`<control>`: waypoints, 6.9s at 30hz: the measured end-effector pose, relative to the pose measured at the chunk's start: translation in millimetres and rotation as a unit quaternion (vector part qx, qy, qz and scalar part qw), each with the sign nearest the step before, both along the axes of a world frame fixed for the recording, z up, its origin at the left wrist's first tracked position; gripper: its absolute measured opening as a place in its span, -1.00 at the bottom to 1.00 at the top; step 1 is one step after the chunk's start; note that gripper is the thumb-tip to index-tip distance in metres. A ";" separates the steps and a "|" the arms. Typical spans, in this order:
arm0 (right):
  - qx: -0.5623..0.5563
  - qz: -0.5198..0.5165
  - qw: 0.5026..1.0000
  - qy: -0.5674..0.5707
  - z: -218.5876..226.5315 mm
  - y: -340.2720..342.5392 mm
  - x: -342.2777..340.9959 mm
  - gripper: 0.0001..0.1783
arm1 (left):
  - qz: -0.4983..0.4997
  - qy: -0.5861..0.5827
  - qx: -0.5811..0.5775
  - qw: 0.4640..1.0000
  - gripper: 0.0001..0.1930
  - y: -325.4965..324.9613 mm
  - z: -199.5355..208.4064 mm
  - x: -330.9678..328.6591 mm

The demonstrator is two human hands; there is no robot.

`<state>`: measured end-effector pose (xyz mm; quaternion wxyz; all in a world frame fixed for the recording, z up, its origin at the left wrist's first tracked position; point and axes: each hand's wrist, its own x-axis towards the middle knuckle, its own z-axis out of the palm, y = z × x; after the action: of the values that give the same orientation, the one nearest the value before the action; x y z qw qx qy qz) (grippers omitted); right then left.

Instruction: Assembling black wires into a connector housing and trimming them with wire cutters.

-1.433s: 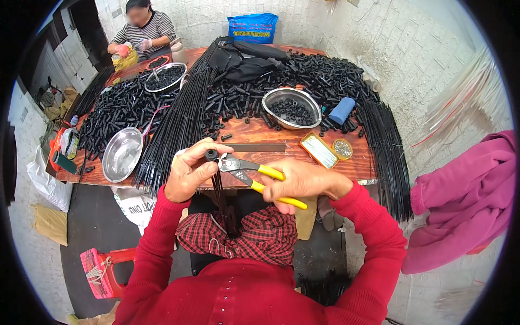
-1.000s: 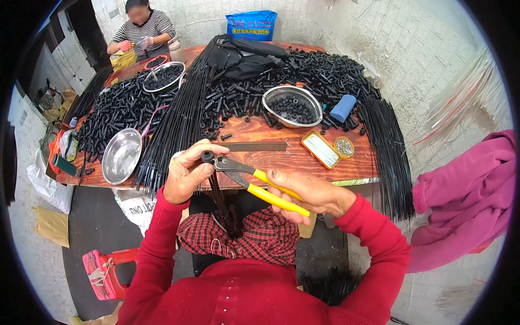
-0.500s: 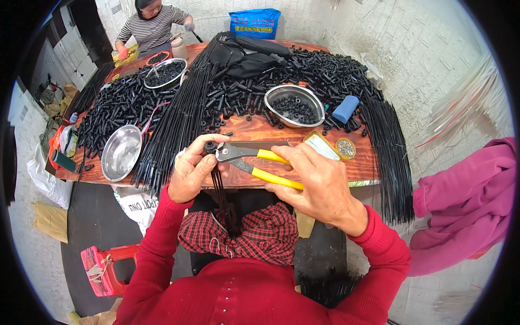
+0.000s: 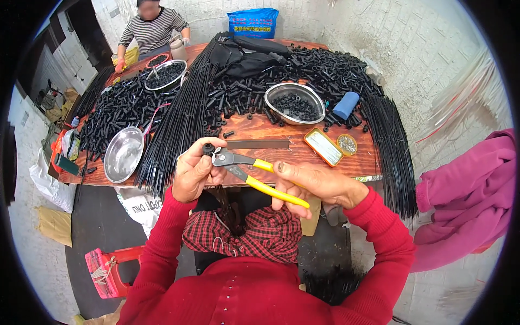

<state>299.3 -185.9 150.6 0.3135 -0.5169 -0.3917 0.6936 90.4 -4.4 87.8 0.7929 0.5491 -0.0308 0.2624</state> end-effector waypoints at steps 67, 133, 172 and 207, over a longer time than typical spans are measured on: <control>0.235 -0.247 0.758 -0.557 -113.1 -25.6 71.8 -0.79 | 0.090 0.025 0.021 0.995 -0.59 0.5 -4.6 10.2; 0.026 -0.382 0.610 -0.694 -189.4 -42.3 235.2 -0.70 | 0.071 0.021 0.029 0.997 -0.61 1.7 -6.0 10.3; 0.260 -0.225 0.937 -0.064 -5.1 51.5 -50.0 -0.78 | 0.092 0.025 0.059 0.994 -0.61 -31.4 5.4 6.8; 0.251 -0.226 0.938 -0.078 -2.5 53.9 -46.0 -0.80 | 0.083 0.036 0.056 0.994 -0.62 -30.5 8.5 8.7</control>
<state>253.3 -132.0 148.2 0.5502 -0.5485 -0.4493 0.4411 99.1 -34.8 96.3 0.7371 0.6022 0.0289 0.3052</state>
